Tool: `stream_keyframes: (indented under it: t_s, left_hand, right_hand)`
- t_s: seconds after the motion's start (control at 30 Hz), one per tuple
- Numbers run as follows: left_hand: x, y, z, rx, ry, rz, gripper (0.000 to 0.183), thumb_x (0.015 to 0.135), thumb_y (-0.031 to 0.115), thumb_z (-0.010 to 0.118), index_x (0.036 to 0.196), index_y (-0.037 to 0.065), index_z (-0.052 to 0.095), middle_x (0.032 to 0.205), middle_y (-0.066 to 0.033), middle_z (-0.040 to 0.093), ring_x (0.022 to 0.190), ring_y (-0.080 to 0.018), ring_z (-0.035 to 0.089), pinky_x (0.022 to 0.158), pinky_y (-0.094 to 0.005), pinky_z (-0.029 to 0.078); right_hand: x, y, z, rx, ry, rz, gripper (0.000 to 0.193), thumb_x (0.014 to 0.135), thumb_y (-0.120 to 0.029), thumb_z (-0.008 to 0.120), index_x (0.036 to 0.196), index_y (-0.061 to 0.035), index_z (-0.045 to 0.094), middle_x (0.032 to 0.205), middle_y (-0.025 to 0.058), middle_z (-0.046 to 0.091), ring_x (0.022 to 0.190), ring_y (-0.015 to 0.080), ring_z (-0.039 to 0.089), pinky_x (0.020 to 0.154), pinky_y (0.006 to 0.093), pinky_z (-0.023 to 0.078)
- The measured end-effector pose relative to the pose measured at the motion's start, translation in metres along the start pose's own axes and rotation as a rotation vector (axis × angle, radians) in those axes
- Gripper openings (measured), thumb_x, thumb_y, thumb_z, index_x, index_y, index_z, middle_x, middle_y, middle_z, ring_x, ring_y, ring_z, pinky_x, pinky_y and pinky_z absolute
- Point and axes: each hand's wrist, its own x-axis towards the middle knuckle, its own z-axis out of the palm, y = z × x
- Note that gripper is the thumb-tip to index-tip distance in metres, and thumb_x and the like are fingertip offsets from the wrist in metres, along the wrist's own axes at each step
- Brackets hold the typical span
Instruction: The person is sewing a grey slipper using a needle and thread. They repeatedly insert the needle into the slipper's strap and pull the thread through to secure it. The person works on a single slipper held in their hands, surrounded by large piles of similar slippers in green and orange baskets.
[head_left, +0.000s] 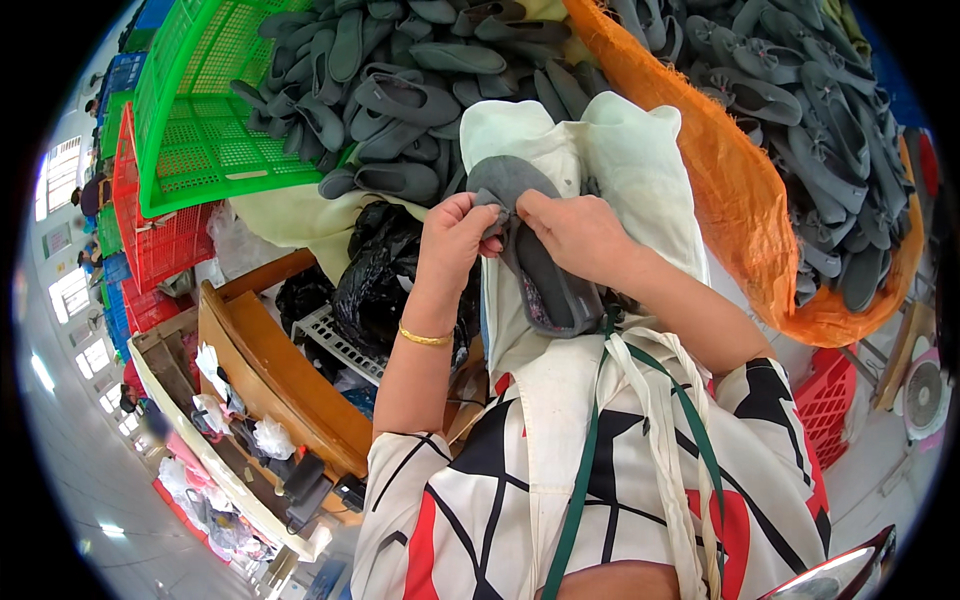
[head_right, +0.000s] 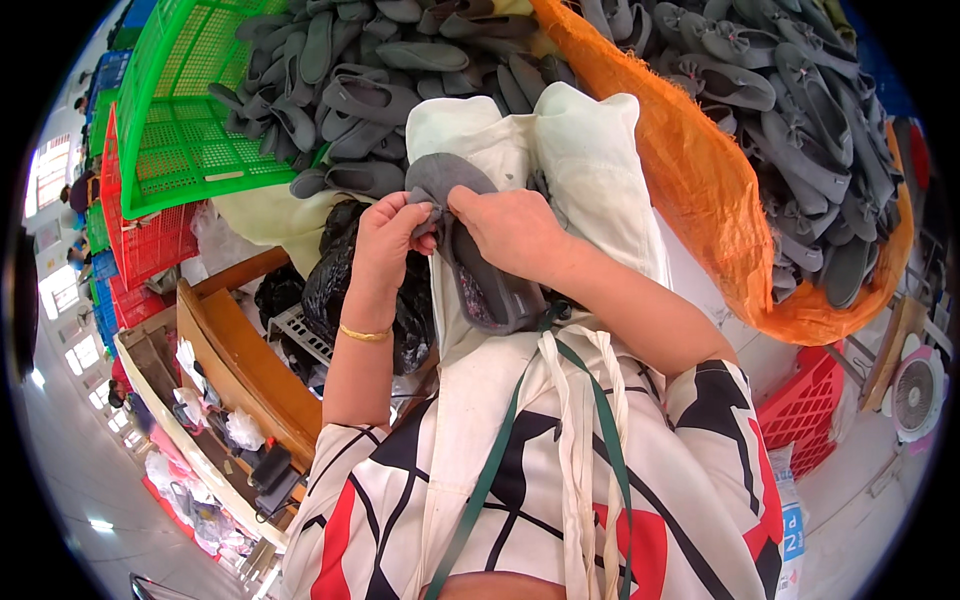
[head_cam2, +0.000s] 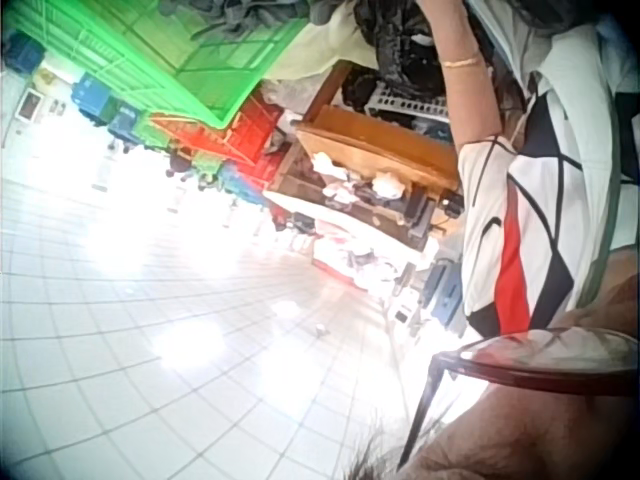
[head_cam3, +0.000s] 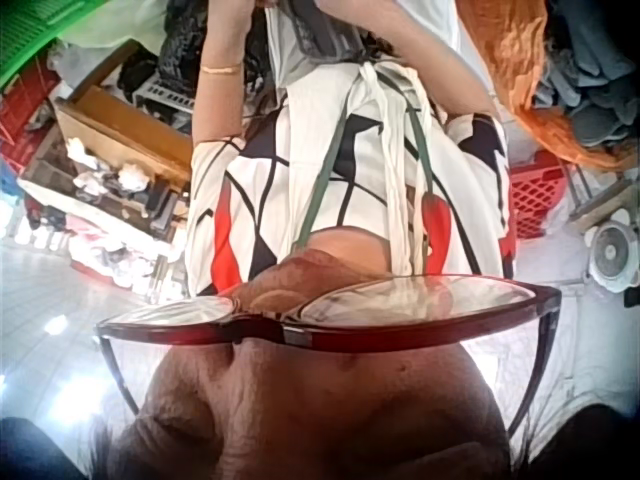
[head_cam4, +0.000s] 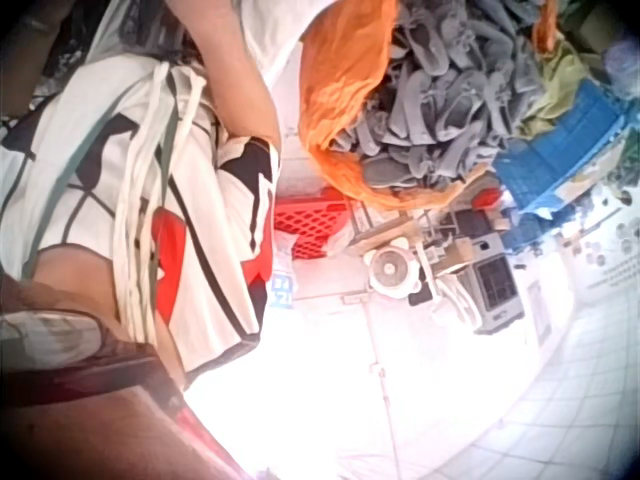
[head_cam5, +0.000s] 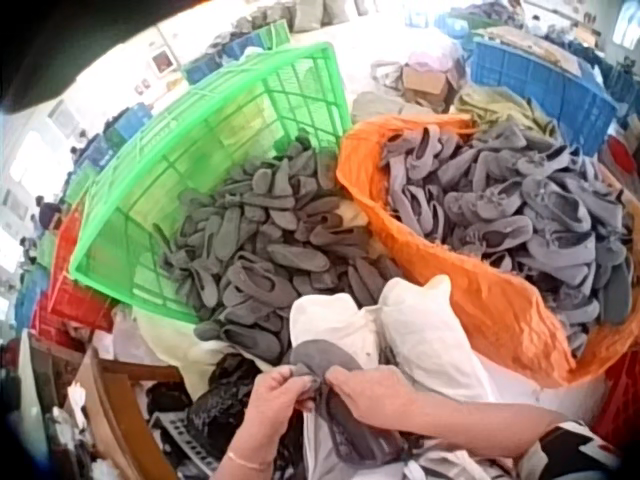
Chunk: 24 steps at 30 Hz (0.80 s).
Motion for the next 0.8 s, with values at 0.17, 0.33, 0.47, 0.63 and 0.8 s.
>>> stream_keyframes:
  t_s: [0.17, 0.33, 0.47, 0.63, 0.8]
  left_hand:
    - [0.002, 0.001, 0.002, -0.003, 0.016, -0.013, 0.009, 0.090, 0.012, 0.064, 0.090, 0.002, 0.066, 0.072, -0.0024, 0.064, 0.052, -0.0086, 0.058, 0.050, -0.0208, 0.048]
    - [0.004, 0.000, 0.002, -0.013, 0.021, -0.022, 0.008, 0.089, 0.011, 0.064, 0.088, 0.003, 0.066, 0.071, -0.0022, 0.064, 0.050, -0.0084, 0.056, 0.049, -0.0208, 0.047]
    - [0.005, 0.001, 0.001, -0.024, 0.019, -0.029, 0.008, 0.089, 0.011, 0.064, 0.088, 0.003, 0.066, 0.071, -0.0018, 0.064, 0.050, -0.0081, 0.056, 0.049, -0.0205, 0.047]
    - [0.006, 0.001, 0.001, -0.026, -0.016, -0.033, 0.009, 0.090, 0.013, 0.064, 0.089, 0.004, 0.066, 0.071, -0.0008, 0.063, 0.051, -0.0077, 0.056, 0.049, -0.0200, 0.047]
    - [0.008, 0.002, -0.001, -0.040, -0.063, -0.060, 0.010, 0.092, 0.014, 0.062, 0.090, 0.006, 0.066, 0.072, -0.0002, 0.064, 0.052, -0.0070, 0.057, 0.050, -0.0199, 0.048]
  right_hand:
    - [0.002, 0.002, -0.006, 0.029, -0.053, 0.009, 0.010, 0.096, -0.016, 0.054, 0.104, -0.0093, 0.057, 0.081, 0.0170, 0.066, 0.074, 0.0391, 0.065, 0.064, 0.0477, 0.050]
    - [0.003, 0.006, -0.003, 0.059, 0.001, -0.052, 0.010, 0.093, -0.016, 0.054, 0.098, -0.0083, 0.056, 0.073, 0.0178, 0.065, 0.069, 0.0404, 0.064, 0.060, 0.0511, 0.048]
    - [0.005, 0.006, -0.007, 0.073, -0.019, -0.060, 0.010, 0.093, -0.016, 0.054, 0.098, -0.0085, 0.057, 0.073, 0.0183, 0.065, 0.069, 0.0410, 0.063, 0.061, 0.0515, 0.048]
    - [0.007, 0.006, -0.006, 0.100, -0.010, -0.049, 0.010, 0.095, -0.016, 0.053, 0.098, -0.0086, 0.057, 0.075, 0.0182, 0.065, 0.071, 0.0421, 0.063, 0.061, 0.0521, 0.048]
    - [0.004, -0.001, 0.003, 0.108, 0.038, 0.038, 0.009, 0.097, -0.016, 0.051, 0.100, -0.0082, 0.053, 0.077, 0.0190, 0.066, 0.073, 0.0426, 0.063, 0.063, 0.0521, 0.048]
